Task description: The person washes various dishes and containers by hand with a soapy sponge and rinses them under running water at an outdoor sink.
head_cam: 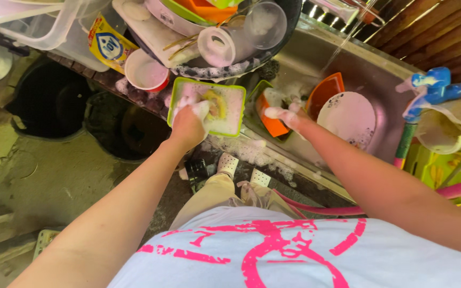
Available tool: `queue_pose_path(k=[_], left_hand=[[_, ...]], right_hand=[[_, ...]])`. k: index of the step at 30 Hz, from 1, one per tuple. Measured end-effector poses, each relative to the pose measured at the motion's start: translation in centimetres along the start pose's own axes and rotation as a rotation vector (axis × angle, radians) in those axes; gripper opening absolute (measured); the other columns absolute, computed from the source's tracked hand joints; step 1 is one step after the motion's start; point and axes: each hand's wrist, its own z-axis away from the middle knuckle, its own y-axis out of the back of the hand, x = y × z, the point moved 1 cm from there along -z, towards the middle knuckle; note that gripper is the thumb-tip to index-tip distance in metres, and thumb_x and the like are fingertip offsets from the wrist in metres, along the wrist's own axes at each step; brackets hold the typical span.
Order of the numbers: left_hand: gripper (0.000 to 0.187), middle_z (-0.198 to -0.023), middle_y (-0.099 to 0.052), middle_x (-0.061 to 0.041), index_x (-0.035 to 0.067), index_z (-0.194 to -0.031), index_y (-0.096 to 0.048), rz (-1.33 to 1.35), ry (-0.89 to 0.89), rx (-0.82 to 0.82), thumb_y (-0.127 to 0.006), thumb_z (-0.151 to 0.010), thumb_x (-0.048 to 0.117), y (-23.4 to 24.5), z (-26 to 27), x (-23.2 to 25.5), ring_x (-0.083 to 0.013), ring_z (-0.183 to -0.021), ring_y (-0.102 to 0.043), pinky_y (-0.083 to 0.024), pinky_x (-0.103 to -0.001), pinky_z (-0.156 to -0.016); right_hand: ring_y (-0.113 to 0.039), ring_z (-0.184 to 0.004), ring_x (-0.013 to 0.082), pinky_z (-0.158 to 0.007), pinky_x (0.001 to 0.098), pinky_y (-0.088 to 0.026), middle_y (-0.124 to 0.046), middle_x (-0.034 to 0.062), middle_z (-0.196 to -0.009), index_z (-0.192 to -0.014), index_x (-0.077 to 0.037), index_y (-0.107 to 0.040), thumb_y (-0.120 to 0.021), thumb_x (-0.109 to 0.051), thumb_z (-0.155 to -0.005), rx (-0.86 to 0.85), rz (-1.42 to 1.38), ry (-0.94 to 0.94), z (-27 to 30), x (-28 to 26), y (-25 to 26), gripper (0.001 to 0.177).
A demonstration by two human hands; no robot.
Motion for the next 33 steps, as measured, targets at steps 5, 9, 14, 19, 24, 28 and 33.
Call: queue_pose_path(k=[5,9,14,19,24,28,33], left_hand=[[0.024,-0.106,-0.063,-0.015,0.016,-0.1,-0.069,0.064,0.067,-0.047,-0.064,-0.082,0.001,0.0,-0.2,0.2,-0.0416,-0.105,-0.058,-0.046,-0.05,-0.084],[0.03,-0.109,-0.065,-0.013,0.015,-0.098,-0.07,0.021,0.007,-0.025,-0.061,-0.075,-0.003,1.0,-0.5,1.4,-0.0429,-0.108,-0.056,-0.047,-0.049,-0.085],[0.023,-0.105,-0.065,-0.016,0.011,-0.099,-0.072,-0.109,-0.064,0.125,-0.071,-0.076,0.008,2.2,-0.1,5.2,-0.0413,-0.103,-0.058,-0.042,-0.056,-0.086],[0.021,-0.115,-0.066,-0.015,0.011,-0.113,-0.07,0.212,-0.086,0.057,-0.063,-0.094,0.019,-2.2,-2.1,9.0,-0.037,-0.107,-0.064,-0.055,-0.049,-0.094],[0.039,-0.12,-0.066,-0.012,0.016,-0.128,-0.049,1.084,0.859,-0.498,-0.056,-0.097,0.04,-9.9,-9.1,14.1,-0.0315,-0.106,-0.067,-0.055,-0.049,-0.086],[0.042,-0.118,-0.067,-0.014,0.008,-0.13,-0.056,1.017,0.75,-0.45,-0.056,-0.092,0.028,-13.7,-11.7,12.9,-0.0312,-0.105,-0.067,-0.059,-0.051,-0.084],[0.043,-0.121,-0.064,-0.015,0.01,-0.133,-0.05,1.236,0.792,-0.577,-0.052,-0.09,0.012,-16.1,-14.5,10.8,-0.0356,-0.103,-0.067,-0.061,-0.055,-0.079]], right_hand=[[-0.066,-0.11,0.0304,-0.087,0.0413,-0.058,-0.045,0.0199,-0.139,-0.15,-0.008,-0.019,-0.081,-0.046,-0.073,-0.152,-0.924,-0.077,1.4,1.0,0.8,0.106],[-0.066,-0.11,0.0292,-0.087,0.0422,-0.057,-0.052,0.0164,-0.133,-0.147,-0.01,-0.028,-0.082,-0.044,-0.07,-0.157,-1.217,-0.075,1.7,1.7,2.0,0.1],[-0.065,-0.11,0.0277,-0.086,0.0432,-0.056,-0.06,0.012,-0.125,-0.143,-0.011,-0.04,-0.083,-0.042,-0.065,0.071,-0.898,-0.115,-0.5,4.1,1.8,0.094],[-0.061,-0.117,0.0339,-0.098,0.0423,-0.051,-0.058,0.0219,-0.129,-0.151,0.001,-0.026,-0.102,-0.029,-0.061,0.681,0.002,0.1,4.0,2.7,2.0,0.122],[-0.061,-0.117,0.0327,-0.1,0.0424,-0.05,-0.058,0.0179,-0.13,-0.148,0.001,-0.032,-0.098,-0.026,-0.065,0.829,-0.053,0.51,4.2,2.6,1.8,0.109],[-0.064,-0.102,0.0183,-0.079,0.0341,-0.049,-0.066,0.0036,-0.118,-0.14,-0.011,-0.052,-0.084,-0.037,-0.065,0.435,-0.914,0.107,3.5,5.2,5.2,0.086],[-0.058,-0.071,0.0203,-0.067,0.0326,-0.047,-0.067,0.005,-0.085,-0.108,-0.003,-0.07,-0.05,-0.082,-0.079,0.261,-1.767,0.163,9.4,4.4,14.2,0.087]])
